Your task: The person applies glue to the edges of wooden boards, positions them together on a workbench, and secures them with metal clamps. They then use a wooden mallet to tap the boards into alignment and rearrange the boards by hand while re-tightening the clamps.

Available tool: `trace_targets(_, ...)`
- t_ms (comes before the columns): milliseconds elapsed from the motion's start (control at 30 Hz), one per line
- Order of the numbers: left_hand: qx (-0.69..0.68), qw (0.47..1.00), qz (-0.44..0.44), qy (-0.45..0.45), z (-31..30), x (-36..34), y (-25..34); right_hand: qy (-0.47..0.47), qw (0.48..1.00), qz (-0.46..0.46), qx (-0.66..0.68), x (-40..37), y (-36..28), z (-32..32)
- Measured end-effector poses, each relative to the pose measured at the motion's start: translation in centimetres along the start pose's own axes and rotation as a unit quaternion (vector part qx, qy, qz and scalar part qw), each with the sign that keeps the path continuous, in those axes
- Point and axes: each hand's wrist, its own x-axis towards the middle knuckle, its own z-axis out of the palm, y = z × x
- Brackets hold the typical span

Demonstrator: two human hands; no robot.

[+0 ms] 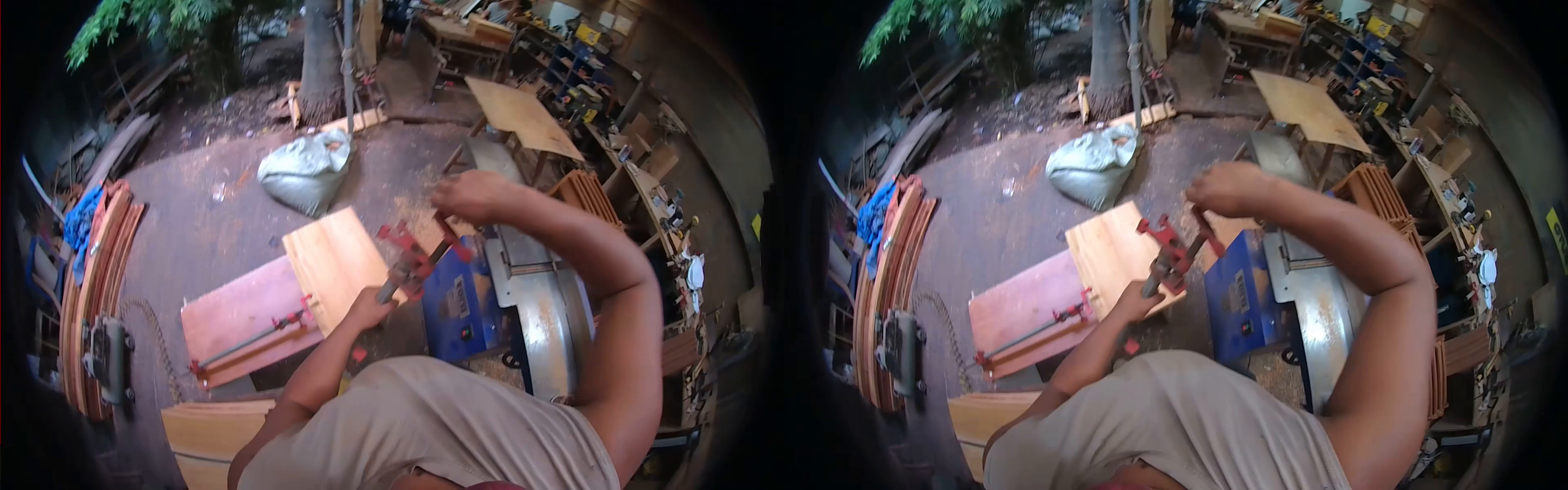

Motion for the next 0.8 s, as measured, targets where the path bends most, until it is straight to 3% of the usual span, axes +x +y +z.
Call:
trace_targets(100, -0.001, 0.999, 0.016, -0.038, -2.2, -0.5, -0.2, -0.121, 0.990, 0.043, 0.053, 1.4, -1.9, -2.1)
trace_targets(233, 0.012, 0.999, 0.020, -0.044, -5.7, -1.2, -1.3, -0.229, 0.968, 0.099, 0.005, 5.9, -4.0, -3.6)
trace_targets(267, 0.002, 0.999, 0.000, -0.050, -6.6, -1.2, -1.4, -0.235, 0.967, 0.095, 0.007, 6.9, -4.7, -4.6)
trace_targets(333, -0.013, 0.998, -0.021, -0.053, -7.5, -1.6, -2.6, -0.148, 0.988, 0.048, 0.010, 9.1, -6.3, -6.6)
trace_targets(433, -0.050, 0.998, 0.020, -0.014, -6.9, -0.6, -7.0, -0.170, 0.985, 0.017, 0.019, 10.8, -8.3, -8.1)
trace_targets(500, -0.054, 0.999, 0.007, 0.001, -8.6, -1.6, -6.1, -0.185, 0.983, 0.002, 0.014, 10.6, -9.1, -8.4)
trace_targets(667, -0.054, 0.998, -0.018, 0.018, -10.8, -2.1, -5.6, -0.288, 0.937, 0.153, 0.128, 8.7, -9.8, -8.2)
trace_targets(800, -0.069, 0.997, -0.008, 0.032, -11.1, -2.0, -4.7, -0.260, 0.950, 0.151, 0.087, 8.0, -5.8, -3.1)
